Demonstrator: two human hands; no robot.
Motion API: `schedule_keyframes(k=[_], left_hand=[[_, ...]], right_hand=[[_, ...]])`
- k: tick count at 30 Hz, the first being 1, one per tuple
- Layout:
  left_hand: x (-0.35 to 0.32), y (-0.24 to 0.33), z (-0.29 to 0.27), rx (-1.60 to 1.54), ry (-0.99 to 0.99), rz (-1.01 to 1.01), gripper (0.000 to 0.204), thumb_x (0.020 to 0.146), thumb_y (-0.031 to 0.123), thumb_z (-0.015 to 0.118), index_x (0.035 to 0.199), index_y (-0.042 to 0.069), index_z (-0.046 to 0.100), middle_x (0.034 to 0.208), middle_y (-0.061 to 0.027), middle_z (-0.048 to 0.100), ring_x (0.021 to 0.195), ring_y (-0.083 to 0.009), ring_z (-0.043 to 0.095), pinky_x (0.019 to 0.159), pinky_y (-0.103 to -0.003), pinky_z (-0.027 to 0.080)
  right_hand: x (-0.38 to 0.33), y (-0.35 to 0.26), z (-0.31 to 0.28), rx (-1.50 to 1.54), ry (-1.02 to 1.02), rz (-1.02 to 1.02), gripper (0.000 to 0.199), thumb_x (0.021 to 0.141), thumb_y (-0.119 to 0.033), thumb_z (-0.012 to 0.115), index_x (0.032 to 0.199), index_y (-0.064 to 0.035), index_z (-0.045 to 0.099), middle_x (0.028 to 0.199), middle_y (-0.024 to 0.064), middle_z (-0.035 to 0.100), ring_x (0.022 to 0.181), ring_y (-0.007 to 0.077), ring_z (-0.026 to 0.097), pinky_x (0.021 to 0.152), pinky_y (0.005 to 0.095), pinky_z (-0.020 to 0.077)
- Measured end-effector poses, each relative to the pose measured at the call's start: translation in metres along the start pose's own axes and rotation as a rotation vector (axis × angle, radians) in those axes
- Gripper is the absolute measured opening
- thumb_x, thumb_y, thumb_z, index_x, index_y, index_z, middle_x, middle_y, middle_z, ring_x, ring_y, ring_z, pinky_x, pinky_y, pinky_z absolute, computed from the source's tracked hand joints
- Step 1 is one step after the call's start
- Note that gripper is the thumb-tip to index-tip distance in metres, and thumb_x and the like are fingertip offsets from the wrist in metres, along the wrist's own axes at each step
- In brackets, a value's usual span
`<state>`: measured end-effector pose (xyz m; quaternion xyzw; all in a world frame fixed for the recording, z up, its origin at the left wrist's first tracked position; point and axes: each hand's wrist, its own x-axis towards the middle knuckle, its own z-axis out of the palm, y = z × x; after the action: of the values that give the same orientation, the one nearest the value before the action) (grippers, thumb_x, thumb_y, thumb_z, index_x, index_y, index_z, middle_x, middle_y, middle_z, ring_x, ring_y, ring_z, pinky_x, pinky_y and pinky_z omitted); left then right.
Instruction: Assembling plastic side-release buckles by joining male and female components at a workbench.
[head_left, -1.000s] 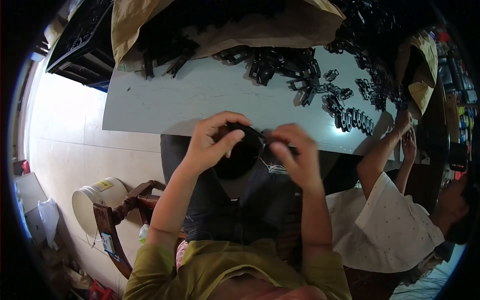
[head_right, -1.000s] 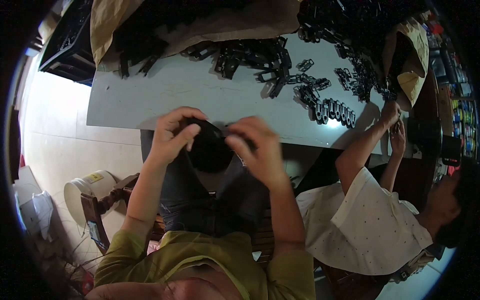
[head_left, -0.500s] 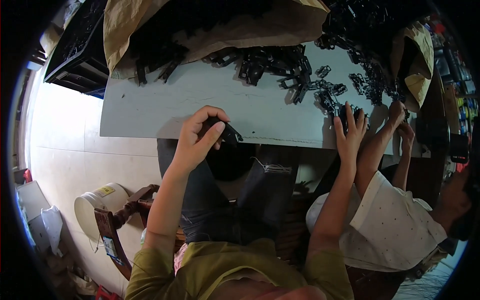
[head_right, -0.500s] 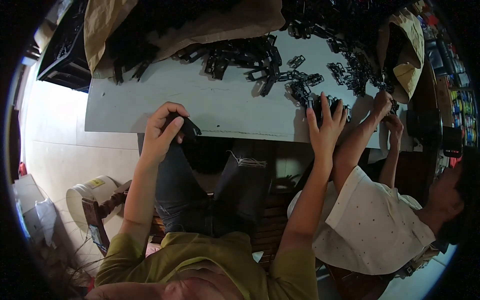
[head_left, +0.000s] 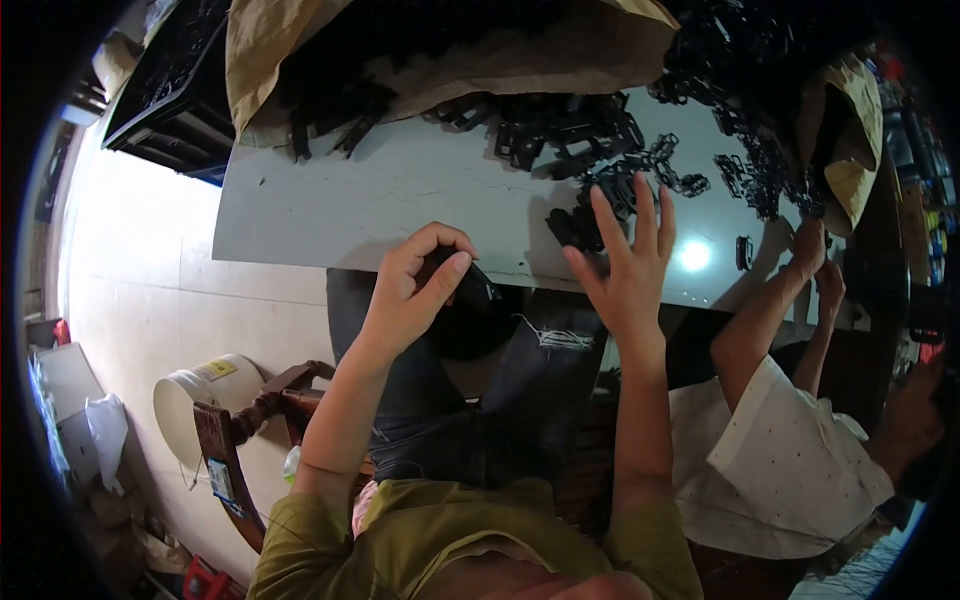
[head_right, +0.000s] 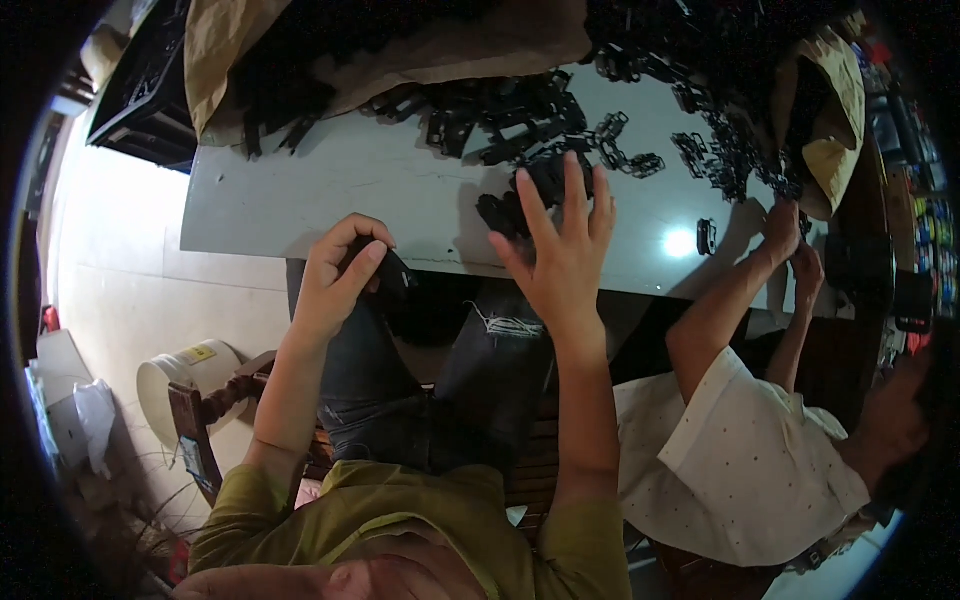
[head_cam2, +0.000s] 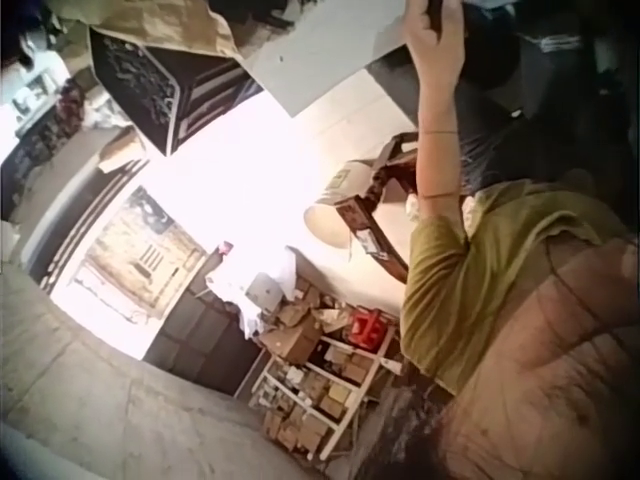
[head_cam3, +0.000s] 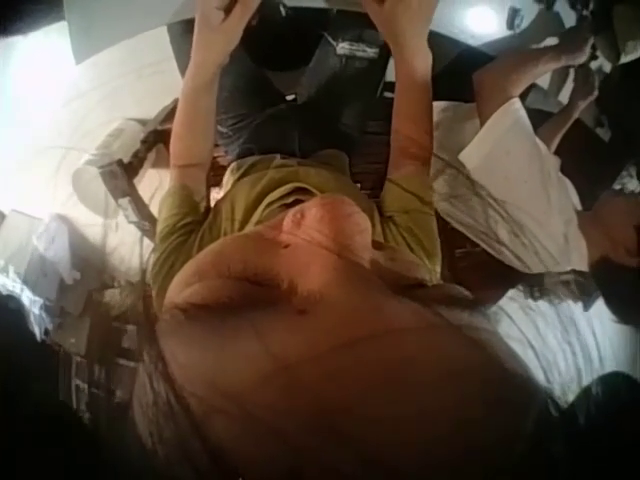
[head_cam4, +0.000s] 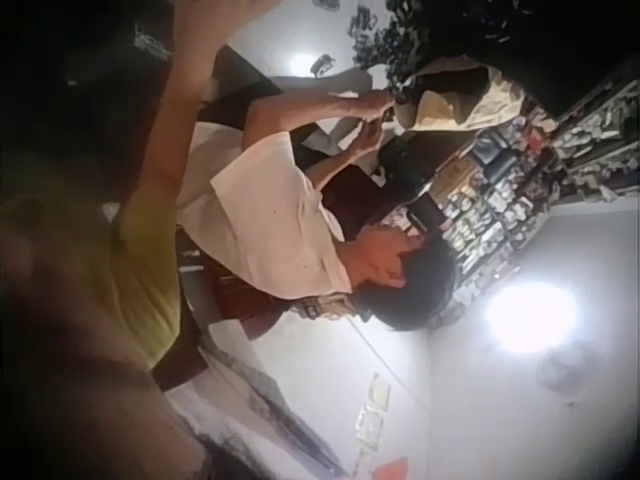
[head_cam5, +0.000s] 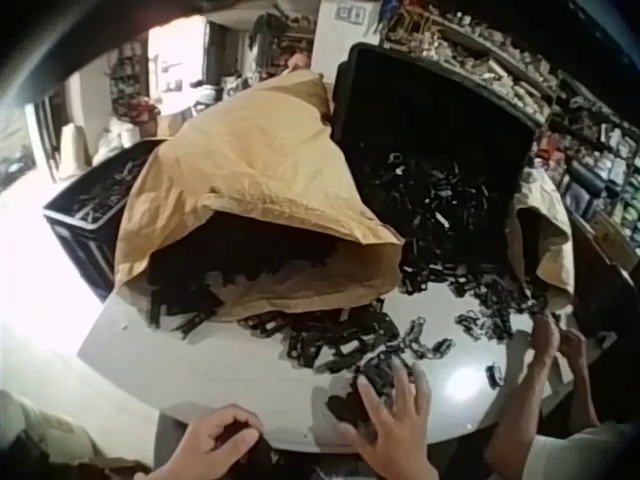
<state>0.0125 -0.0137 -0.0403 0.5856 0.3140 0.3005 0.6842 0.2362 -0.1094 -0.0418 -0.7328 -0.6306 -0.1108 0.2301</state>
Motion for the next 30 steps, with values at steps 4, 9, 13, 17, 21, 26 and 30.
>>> schedule_keyframes(k=[4, 9, 13, 17, 21, 26, 30], left_hand=[[0.003, -0.001, -0.017, 0.171, 0.084, 0.094, 0.004, 0.090, 0.007, 0.054, 0.092, 0.003, 0.054, 0.071, 0.0028, 0.049, 0.064, -0.0038, 0.046, 0.059, -0.019, 0.036], [0.049, 0.011, -0.055, 0.690, 0.434, 0.433, 0.014, 0.082, -0.003, 0.052, 0.095, 0.002, 0.053, 0.080, -0.0063, 0.049, 0.069, -0.0186, 0.053, 0.065, -0.028, 0.043], [0.082, 0.020, -0.068, 1.212, 0.553, 0.507, 0.026, 0.075, 0.000, 0.057, 0.100, 0.003, 0.054, 0.089, -0.0136, 0.050, 0.075, -0.0348, 0.057, 0.069, -0.040, 0.048], [0.091, 0.014, -0.079, 1.394, 0.461, 0.312, 0.029, 0.074, 0.006, 0.063, 0.102, 0.005, 0.055, 0.087, -0.0130, 0.051, 0.080, -0.0358, 0.058, 0.069, -0.044, 0.049], [0.068, 0.017, -0.066, 1.029, 0.325, 0.243, 0.027, 0.076, 0.003, 0.064, 0.102, 0.005, 0.056, 0.086, -0.0115, 0.054, 0.075, -0.0269, 0.060, 0.067, -0.034, 0.049], [0.030, 0.007, -0.037, 0.525, 0.105, 0.327, 0.014, 0.082, 0.001, 0.058, 0.096, 0.001, 0.055, 0.088, -0.0035, 0.056, 0.069, -0.0084, 0.054, 0.064, -0.023, 0.045], [0.014, 0.009, -0.011, -0.045, -0.040, 0.083, 0.009, 0.088, 0.005, 0.056, 0.096, 0.001, 0.053, 0.080, -0.0018, 0.055, 0.069, -0.0055, 0.056, 0.064, -0.021, 0.047]], right_hand=[[-0.015, -0.031, 0.005, -0.132, -0.005, -0.081, 0.042, 0.073, -0.021, 0.074, 0.112, -0.0089, 0.065, 0.134, 0.0136, 0.044, 0.117, 0.0377, 0.039, 0.096, 0.0453, 0.0350], [-0.017, -0.046, 0.017, 0.028, 0.001, -0.110, 0.034, 0.074, -0.007, 0.072, 0.106, -0.0012, 0.064, 0.105, 0.0112, 0.054, 0.089, 0.0289, 0.055, 0.072, 0.0364, 0.0474], [-0.009, -0.056, 0.024, 0.130, 0.007, -0.111, 0.035, 0.072, -0.008, 0.071, 0.104, -0.0003, 0.059, 0.100, 0.0115, 0.053, 0.082, 0.0270, 0.057, 0.065, 0.0354, 0.0491], [0.003, -0.066, 0.015, 0.184, -0.129, 0.042, 0.034, 0.072, -0.004, 0.069, 0.103, 0.0001, 0.056, 0.098, 0.0132, 0.054, 0.080, 0.0301, 0.059, 0.065, 0.0366, 0.0506], [0.005, -0.058, 0.018, 0.219, -0.192, 0.145, 0.032, 0.069, 0.000, 0.066, 0.100, 0.0004, 0.057, 0.093, 0.0125, 0.056, 0.073, 0.0285, 0.059, 0.064, 0.0345, 0.0499], [0.013, -0.076, 0.016, 0.702, 0.000, 0.177, 0.028, 0.067, 0.004, 0.064, 0.095, 0.0015, 0.058, 0.088, 0.0085, 0.056, 0.068, 0.0186, 0.057, 0.060, 0.0279, 0.0464], [0.019, -0.085, 0.008, 0.761, 0.010, 0.176, 0.029, 0.067, 0.005, 0.064, 0.095, 0.0008, 0.059, 0.089, 0.0070, 0.057, 0.069, 0.0141, 0.057, 0.058, 0.0240, 0.0453]])
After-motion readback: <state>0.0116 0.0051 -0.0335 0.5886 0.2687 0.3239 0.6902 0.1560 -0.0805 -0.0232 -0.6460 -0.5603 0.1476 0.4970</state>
